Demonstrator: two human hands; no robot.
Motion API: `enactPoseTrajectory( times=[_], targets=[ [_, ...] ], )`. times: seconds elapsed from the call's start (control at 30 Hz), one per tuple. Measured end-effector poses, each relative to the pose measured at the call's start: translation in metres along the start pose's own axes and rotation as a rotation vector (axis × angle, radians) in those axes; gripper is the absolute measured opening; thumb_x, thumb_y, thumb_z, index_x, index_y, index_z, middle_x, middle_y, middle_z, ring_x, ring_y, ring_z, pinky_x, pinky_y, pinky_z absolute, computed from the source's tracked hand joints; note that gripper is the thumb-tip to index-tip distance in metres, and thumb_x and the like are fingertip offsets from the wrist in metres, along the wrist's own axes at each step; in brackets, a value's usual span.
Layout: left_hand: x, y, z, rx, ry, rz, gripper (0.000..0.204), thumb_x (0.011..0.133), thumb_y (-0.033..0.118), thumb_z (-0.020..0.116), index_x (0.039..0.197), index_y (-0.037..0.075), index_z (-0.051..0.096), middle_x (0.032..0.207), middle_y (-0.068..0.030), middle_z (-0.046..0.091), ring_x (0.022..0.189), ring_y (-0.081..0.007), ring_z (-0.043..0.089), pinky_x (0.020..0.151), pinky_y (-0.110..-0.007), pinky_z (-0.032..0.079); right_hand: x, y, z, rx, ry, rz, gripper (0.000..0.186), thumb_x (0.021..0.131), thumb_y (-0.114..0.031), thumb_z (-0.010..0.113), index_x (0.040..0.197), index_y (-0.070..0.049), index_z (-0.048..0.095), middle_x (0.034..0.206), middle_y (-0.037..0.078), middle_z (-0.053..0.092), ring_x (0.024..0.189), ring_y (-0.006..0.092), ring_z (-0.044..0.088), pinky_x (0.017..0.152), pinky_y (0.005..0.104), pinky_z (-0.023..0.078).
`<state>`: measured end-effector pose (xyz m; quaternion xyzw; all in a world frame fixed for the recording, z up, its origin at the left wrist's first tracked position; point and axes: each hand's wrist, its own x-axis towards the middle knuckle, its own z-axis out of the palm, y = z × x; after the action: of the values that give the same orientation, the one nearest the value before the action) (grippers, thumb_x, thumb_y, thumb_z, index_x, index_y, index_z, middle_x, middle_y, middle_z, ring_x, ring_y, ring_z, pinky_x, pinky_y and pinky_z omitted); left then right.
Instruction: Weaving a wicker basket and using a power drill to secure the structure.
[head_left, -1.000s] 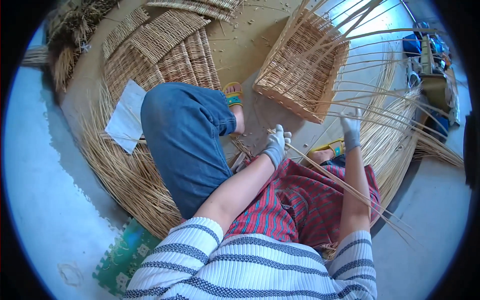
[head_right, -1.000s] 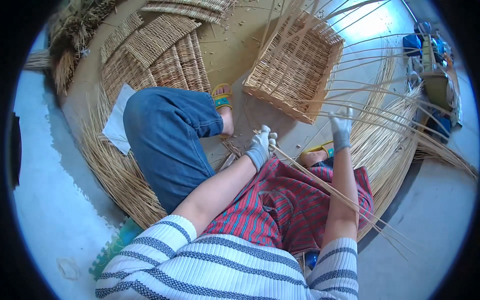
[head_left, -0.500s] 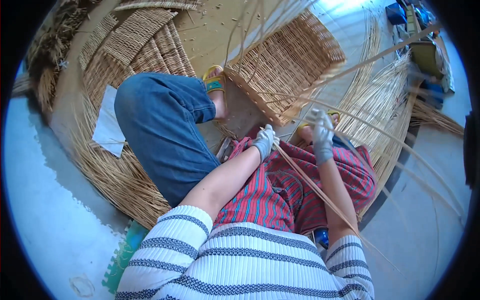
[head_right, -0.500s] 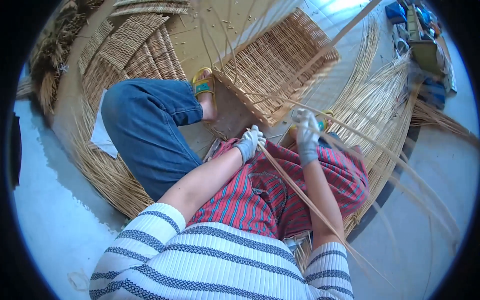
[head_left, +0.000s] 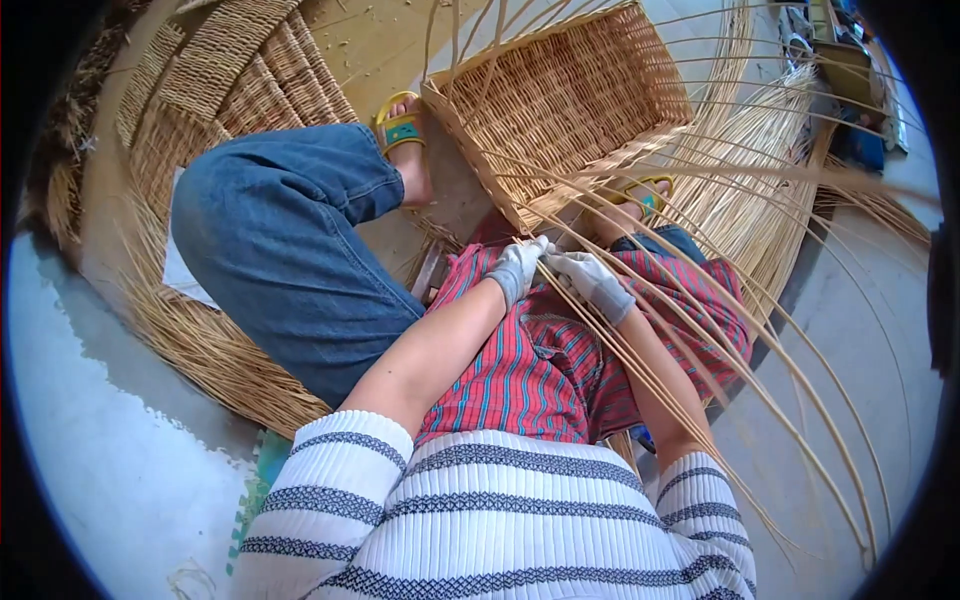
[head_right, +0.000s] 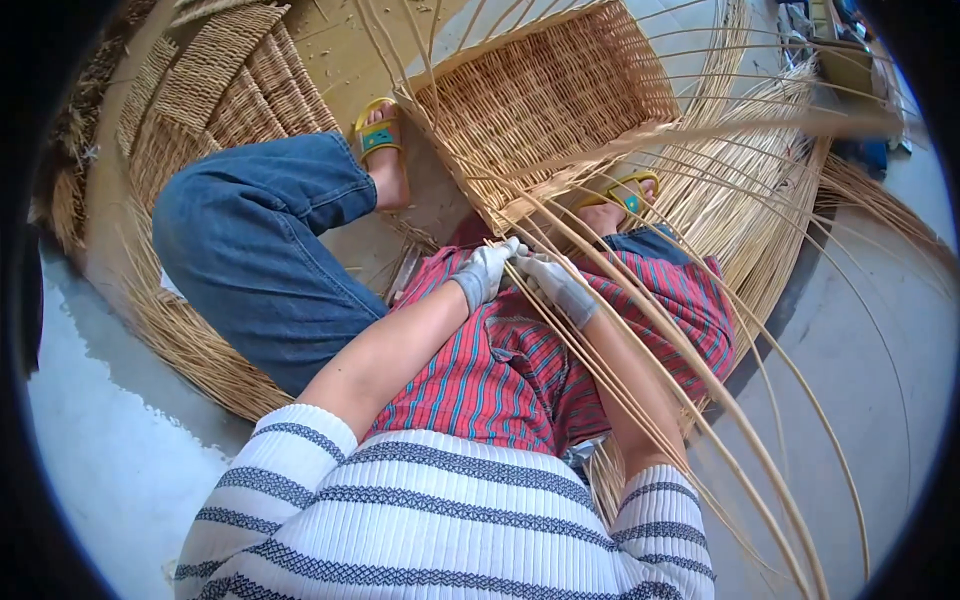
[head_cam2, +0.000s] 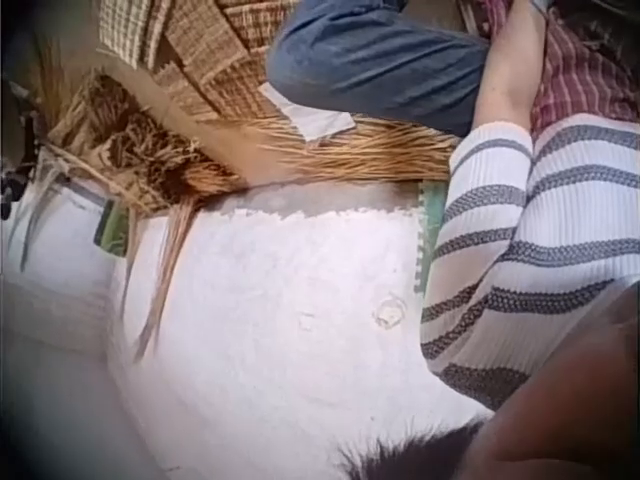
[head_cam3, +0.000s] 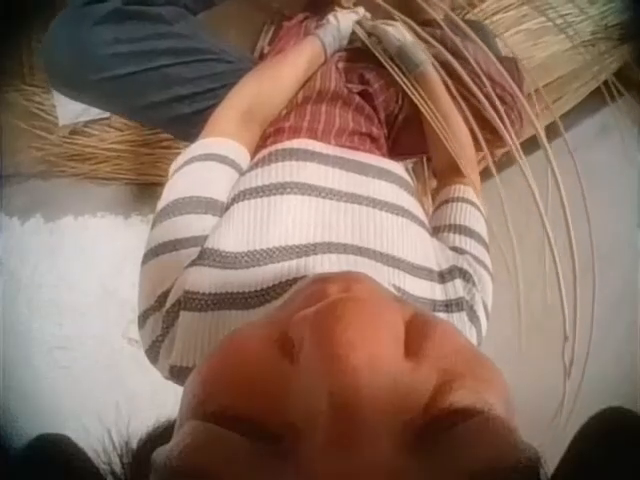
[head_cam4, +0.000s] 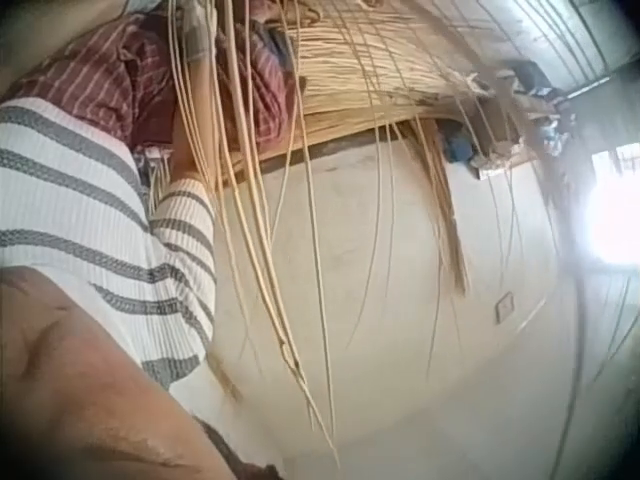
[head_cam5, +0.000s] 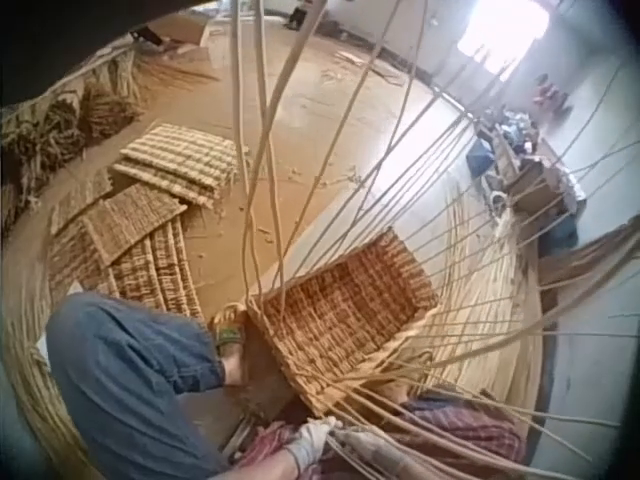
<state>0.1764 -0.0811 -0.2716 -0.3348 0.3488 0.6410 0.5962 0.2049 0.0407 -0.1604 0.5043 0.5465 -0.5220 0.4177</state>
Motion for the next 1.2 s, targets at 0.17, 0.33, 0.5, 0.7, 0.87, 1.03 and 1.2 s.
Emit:
enactPoseTrajectory(
  times=[0.17, 0.33, 0.5, 0.7, 0.87, 1.03, 1.2],
  targets=[
    [0.020, -0.012, -0.012, 0.036, 0.021, -0.005, 0.031, 0.104, 0.030, 0.045, 0.100, 0.002, 0.059, 0.083, -0.0170, 0.066, 0.066, -0.0350, 0.066, 0.057, -0.050, 0.059, 0.011, 0.008, 0.008, 0.024, 0.104, -0.034, 0.026, 0.093, -0.041, 0.063, 0.081, -0.018, 0.064, 0.057, -0.007, 0.047, 0.041, 0.0063, 0.039, 0.038, 0.0242, 0.031],
    [0.028, -0.008, -0.016, 0.077, 0.012, -0.058, 0.033, 0.103, 0.032, 0.045, 0.094, 0.007, 0.064, 0.076, -0.0095, 0.065, 0.061, -0.0250, 0.064, 0.054, -0.042, 0.056, 0.011, 0.014, 0.017, -0.083, 0.189, -0.231, 0.027, 0.089, -0.039, 0.065, 0.082, -0.013, 0.067, 0.061, -0.004, 0.053, 0.046, 0.0090, 0.046, 0.042, 0.0265, 0.035],
    [0.011, 0.002, -0.010, 0.185, 0.096, -0.036, 0.034, 0.102, 0.035, 0.046, 0.091, 0.010, 0.067, 0.074, -0.0047, 0.066, 0.059, -0.0194, 0.060, 0.051, -0.034, 0.046, 0.015, 0.017, 0.010, 0.045, 0.127, -0.224, 0.031, 0.090, -0.038, 0.060, 0.082, -0.008, 0.066, 0.063, -0.001, 0.054, 0.049, 0.0119, 0.049, 0.045, 0.0298, 0.037],
    [-0.001, 0.008, -0.003, 0.165, 0.134, -0.070, 0.029, 0.101, 0.034, 0.051, 0.090, 0.011, 0.066, 0.074, -0.0033, 0.064, 0.060, -0.0183, 0.060, 0.054, -0.035, 0.048, 0.046, 0.033, -0.005, -0.319, 0.116, -0.568, 0.036, 0.088, -0.041, 0.056, 0.082, -0.008, 0.067, 0.069, 0.002, 0.060, 0.056, 0.0124, 0.051, 0.051, 0.0301, 0.037],
    [-0.009, 0.007, 0.003, 0.195, 0.173, 0.004, 0.038, 0.101, 0.038, 0.046, 0.093, 0.009, 0.069, 0.073, -0.0031, 0.062, 0.059, -0.0181, 0.057, 0.049, -0.033, 0.045, 0.055, 0.038, -0.005, -0.037, -0.026, -0.198, 0.030, 0.090, -0.037, 0.056, 0.081, -0.010, 0.066, 0.064, -0.002, 0.053, 0.050, 0.0102, 0.047, 0.046, 0.0275, 0.036],
    [-0.002, 0.008, -0.001, 0.199, 0.120, -0.050, 0.038, 0.100, 0.036, 0.046, 0.090, 0.008, 0.069, 0.078, -0.0056, 0.067, 0.063, -0.0212, 0.062, 0.053, -0.036, 0.050, 0.051, 0.033, 0.008, -0.106, 0.083, -0.246, 0.028, 0.091, -0.035, 0.056, 0.084, -0.010, 0.066, 0.064, -0.002, 0.053, 0.050, 0.0098, 0.047, 0.046, 0.0269, 0.037],
    [0.029, -0.012, -0.017, 0.193, 0.230, -0.039, 0.032, 0.089, 0.033, 0.054, 0.090, 0.005, 0.069, 0.084, -0.0095, 0.067, 0.071, -0.0233, 0.064, 0.060, -0.040, 0.055, 0.051, 0.028, 0.018, -0.117, 0.101, -0.253, 0.026, 0.092, -0.034, 0.056, 0.086, -0.011, 0.065, 0.064, -0.003, 0.052, 0.050, 0.0094, 0.047, 0.046, 0.0263, 0.038]
  ],
)
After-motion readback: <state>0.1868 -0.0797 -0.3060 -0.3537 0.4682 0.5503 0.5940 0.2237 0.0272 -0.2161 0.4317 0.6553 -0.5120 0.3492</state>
